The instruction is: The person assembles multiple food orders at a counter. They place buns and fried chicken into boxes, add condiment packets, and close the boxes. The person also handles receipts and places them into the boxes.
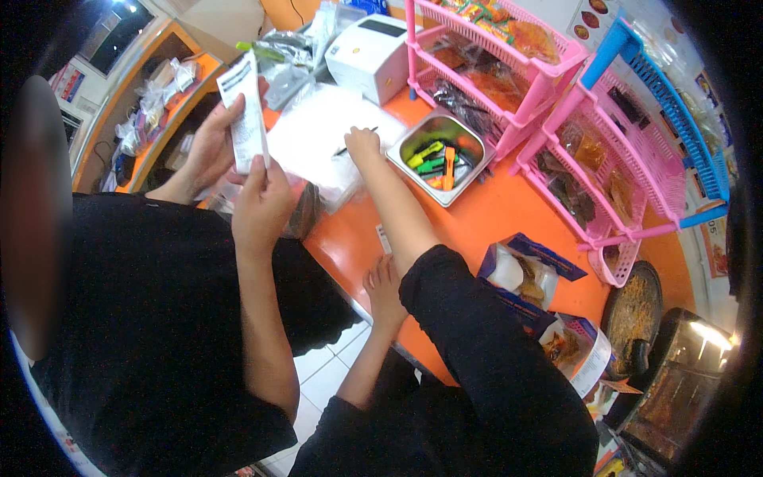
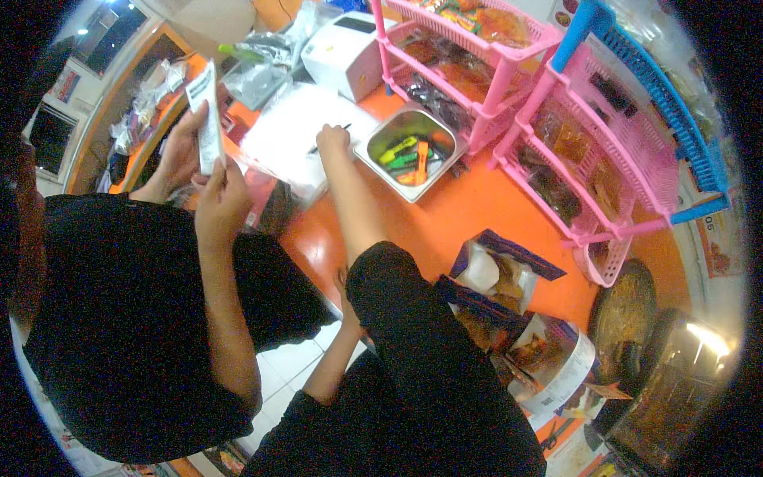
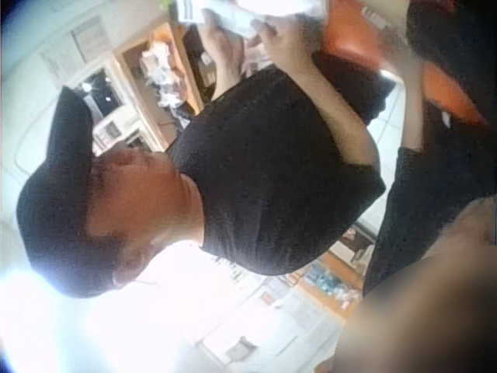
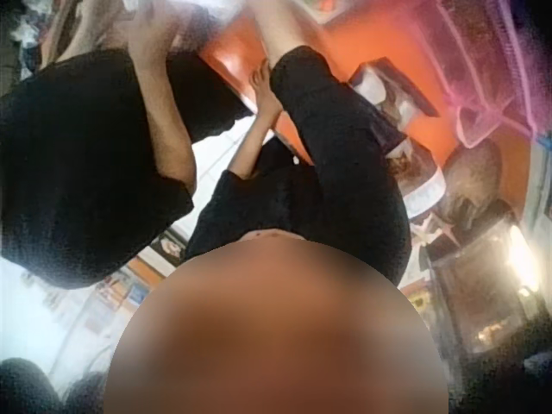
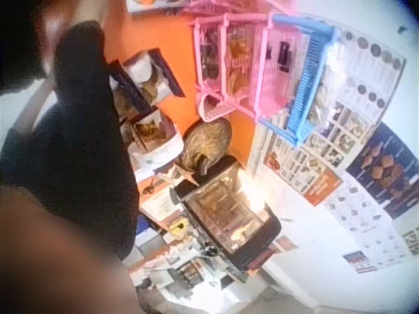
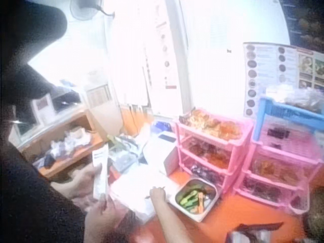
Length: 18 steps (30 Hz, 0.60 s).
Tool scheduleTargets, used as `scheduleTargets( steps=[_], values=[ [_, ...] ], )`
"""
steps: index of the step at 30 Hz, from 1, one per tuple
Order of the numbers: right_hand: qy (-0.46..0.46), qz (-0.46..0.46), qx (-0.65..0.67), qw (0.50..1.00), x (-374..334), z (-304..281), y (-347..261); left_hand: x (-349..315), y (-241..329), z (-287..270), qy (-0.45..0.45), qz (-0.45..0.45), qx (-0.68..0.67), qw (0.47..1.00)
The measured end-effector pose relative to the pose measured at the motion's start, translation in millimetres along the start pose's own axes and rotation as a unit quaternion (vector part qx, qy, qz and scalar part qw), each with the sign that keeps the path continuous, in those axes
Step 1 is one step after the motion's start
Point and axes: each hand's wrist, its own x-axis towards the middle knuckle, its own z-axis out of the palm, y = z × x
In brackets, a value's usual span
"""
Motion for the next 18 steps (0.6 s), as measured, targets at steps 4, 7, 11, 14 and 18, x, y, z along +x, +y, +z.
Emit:
scheduleTargets(
  steps=[4,7,11,14,18],
  values=[
    [-0.005,0.002,-0.037,0.999,-26,-10,5,-1,-2,10,0.005,0.019,0.1,0.995],
    [0.096,0.071,-0.018,0.993,-62,-49,1,-4,3,7,0.021,-0.014,-0.026,0.999],
    [0.286,0.003,0.147,0.947,-128,-112,-7,-2,10,-6,0.044,-0.016,-0.068,0.997],
    [0.215,0.049,0.36,0.906,-192,-139,-13,-4,10,-16,0.024,-0.011,-0.092,0.995],
    [0.084,0.15,0.472,0.865,-280,-130,-10,-17,-2,-27,-0.035,-0.002,-0.154,0.987]
  ],
)
